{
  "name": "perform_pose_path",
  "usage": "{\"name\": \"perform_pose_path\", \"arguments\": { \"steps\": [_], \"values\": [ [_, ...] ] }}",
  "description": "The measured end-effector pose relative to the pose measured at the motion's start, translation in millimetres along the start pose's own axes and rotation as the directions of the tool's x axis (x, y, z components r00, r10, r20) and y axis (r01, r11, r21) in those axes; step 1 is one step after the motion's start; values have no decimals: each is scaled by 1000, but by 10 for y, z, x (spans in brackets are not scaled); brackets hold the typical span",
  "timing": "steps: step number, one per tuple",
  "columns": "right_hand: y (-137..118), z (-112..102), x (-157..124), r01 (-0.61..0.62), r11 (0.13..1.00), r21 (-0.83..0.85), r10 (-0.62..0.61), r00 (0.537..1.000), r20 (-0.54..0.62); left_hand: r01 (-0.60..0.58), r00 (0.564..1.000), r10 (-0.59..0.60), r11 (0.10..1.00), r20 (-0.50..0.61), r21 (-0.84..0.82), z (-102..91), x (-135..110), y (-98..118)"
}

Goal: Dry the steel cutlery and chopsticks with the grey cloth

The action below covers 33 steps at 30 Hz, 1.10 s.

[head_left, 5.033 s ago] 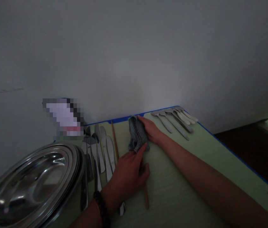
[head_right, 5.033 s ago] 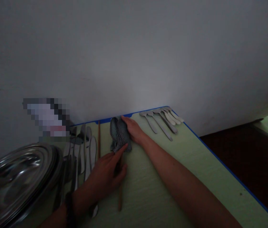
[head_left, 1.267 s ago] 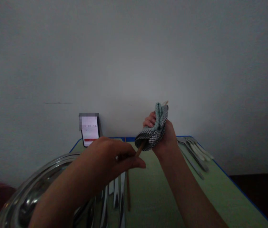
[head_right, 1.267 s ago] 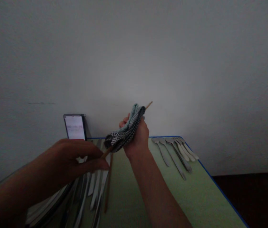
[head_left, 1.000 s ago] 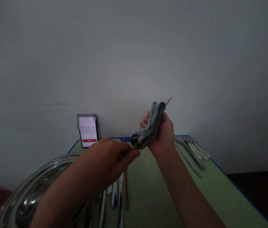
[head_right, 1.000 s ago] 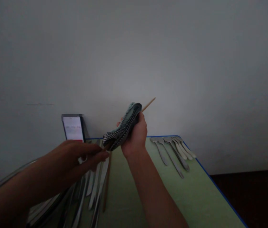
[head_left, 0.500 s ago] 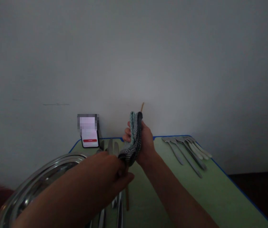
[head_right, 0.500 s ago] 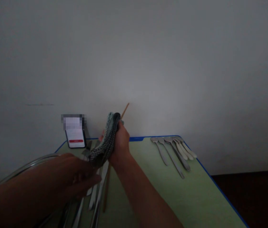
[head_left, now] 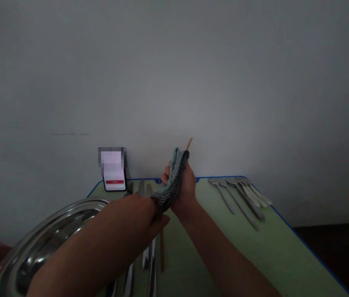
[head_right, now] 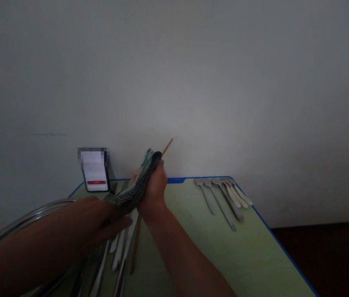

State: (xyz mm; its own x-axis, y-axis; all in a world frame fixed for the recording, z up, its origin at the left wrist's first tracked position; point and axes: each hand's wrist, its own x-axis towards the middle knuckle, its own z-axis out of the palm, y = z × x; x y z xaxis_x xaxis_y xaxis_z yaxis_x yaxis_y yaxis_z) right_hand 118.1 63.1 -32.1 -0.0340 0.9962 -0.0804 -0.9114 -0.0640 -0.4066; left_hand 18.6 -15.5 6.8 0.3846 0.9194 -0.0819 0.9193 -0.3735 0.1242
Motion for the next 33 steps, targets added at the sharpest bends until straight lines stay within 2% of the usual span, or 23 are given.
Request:
{"name": "perform_pose_path", "arguments": {
  "steps": [3,7,11,17,25,29,33],
  "values": [
    [-169,-85,146,47,999,11,-47,999,-14,-24,995,28,999,92,-42,-3,-10,-45],
    [-448,-235,335,111,992,53,-115,990,77,22,977,22,980,214,-197,-41,-30,-123],
    [-630,-323,419,169,984,54,-171,984,42,33,971,29,967,238,-253,-74,-12,-133],
    [-695,-323,400,237,970,63,-239,970,43,10,960,57,972,276,-233,-79,21,-119],
    [-506,-179,259,240,971,7,-239,970,-37,-48,997,53,993,47,-111,22,101,-153],
    [-435,-153,273,240,969,-52,-241,971,6,-56,997,49,988,-53,-142,62,187,-184],
    [-531,-224,358,293,947,-132,-288,956,55,-59,986,27,979,-164,-194,-15,183,-226]
  ]
}}
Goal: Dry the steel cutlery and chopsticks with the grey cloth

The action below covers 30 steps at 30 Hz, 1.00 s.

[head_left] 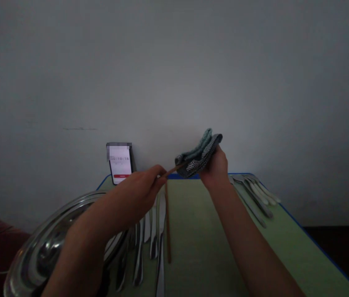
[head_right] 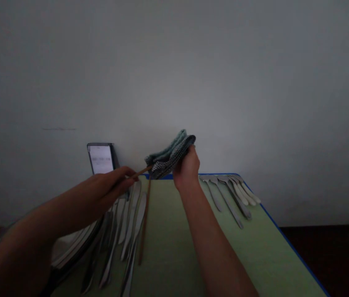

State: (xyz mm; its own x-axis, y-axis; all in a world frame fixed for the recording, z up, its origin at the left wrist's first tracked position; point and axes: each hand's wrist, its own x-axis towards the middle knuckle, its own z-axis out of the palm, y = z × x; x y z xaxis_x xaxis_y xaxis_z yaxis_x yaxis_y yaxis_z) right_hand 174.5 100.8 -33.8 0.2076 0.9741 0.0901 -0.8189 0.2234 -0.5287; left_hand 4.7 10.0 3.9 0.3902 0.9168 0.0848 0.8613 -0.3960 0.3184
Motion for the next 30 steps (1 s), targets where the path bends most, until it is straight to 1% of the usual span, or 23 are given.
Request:
{"name": "perform_pose_path", "arguments": {
  "steps": [2,3,4,6,8,10,12,14,17,19,24,27,29,30],
  "values": [
    [-81,-72,33,28,991,-131,-18,996,83,25,999,-25,1000,-20,4,-69,-28,-26],
    [-128,-109,38,31,973,-227,1,990,139,41,999,-41,999,-23,10,-102,-48,-47],
    [-175,-144,37,29,942,-333,38,980,193,53,998,-53,999,-20,12,-132,-70,-72],
    [-249,-198,21,42,852,-522,118,956,270,59,998,-59,998,4,2,-173,-117,-125],
    [-278,-219,4,80,782,-618,145,941,306,55,998,-54,998,40,-21,-190,-155,-163],
    [-261,-206,-5,118,779,-616,105,944,314,66,995,-63,997,75,-39,-187,-175,-177],
    [-222,-176,-5,140,806,-575,52,951,304,77,993,-74,996,88,-40,-178,-179,-174],
    [-194,-151,-3,149,820,-553,25,955,295,81,994,-78,996,77,-37,-175,-178,-171],
    [-197,-137,-8,164,823,-544,-7,960,279,61,998,-59,997,27,-51,-184,-184,-187],
    [-217,-135,-15,172,823,-541,-26,963,268,51,999,-49,997,22,-58,-189,-191,-205],
    [-244,-122,-13,212,834,-509,-97,965,244,74,992,-63,993,113,-93,-183,-205,-249],
    [-247,-125,-9,180,828,-531,-60,970,235,63,989,-48,992,143,-109,-187,-213,-270],
    [-254,-127,-24,181,790,-586,-8,958,286,65,988,-53,995,145,-81,-193,-212,-259],
    [-261,-125,-41,194,763,-616,23,945,325,68,990,-60,996,127,-63,-196,-206,-241]
  ]
}}
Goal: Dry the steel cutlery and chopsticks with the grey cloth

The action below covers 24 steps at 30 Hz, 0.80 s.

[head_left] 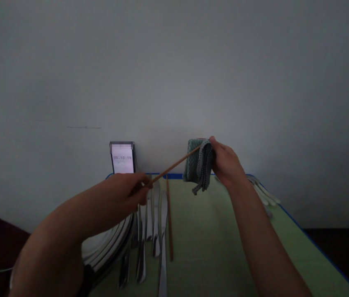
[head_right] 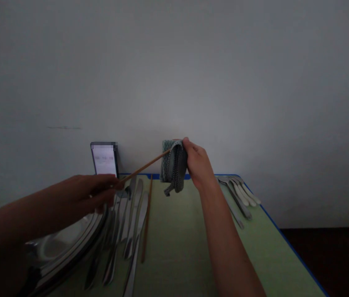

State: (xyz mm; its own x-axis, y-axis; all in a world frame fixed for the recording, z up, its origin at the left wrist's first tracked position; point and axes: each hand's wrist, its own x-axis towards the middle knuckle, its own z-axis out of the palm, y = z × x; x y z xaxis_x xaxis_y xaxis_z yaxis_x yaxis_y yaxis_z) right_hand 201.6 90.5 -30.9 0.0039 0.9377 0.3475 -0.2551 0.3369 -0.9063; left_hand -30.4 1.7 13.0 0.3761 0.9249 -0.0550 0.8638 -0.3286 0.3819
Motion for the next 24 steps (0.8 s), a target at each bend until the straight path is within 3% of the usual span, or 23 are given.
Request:
{"name": "perform_pose_path", "arguments": {
  "steps": [4,6,8,10,13,16,21,24],
  "values": [
    [-72,36,-87,13,979,-202,36,970,239,-42,990,47,998,-134,37,0,59,114],
    [-101,42,-112,25,955,-296,68,952,299,-72,979,80,996,-187,52,0,89,141],
    [-106,14,-104,41,933,-358,47,971,233,-73,974,87,995,-207,75,-4,98,124],
    [-94,-49,-68,65,923,-379,-35,996,85,-59,976,78,994,-202,97,-12,83,78],
    [-92,-154,-14,141,919,-367,-165,986,-33,-32,976,54,994,-210,107,-21,50,16],
    [-150,-197,-27,190,914,-357,-199,980,13,-35,975,50,997,-215,75,-14,47,2],
    [-317,-141,-170,187,905,-382,-105,969,224,-52,972,70,995,-224,86,1,71,25],
    [-390,-130,-232,189,867,-461,-66,961,269,-51,974,68,995,-216,83,-12,62,39]
  ]
}}
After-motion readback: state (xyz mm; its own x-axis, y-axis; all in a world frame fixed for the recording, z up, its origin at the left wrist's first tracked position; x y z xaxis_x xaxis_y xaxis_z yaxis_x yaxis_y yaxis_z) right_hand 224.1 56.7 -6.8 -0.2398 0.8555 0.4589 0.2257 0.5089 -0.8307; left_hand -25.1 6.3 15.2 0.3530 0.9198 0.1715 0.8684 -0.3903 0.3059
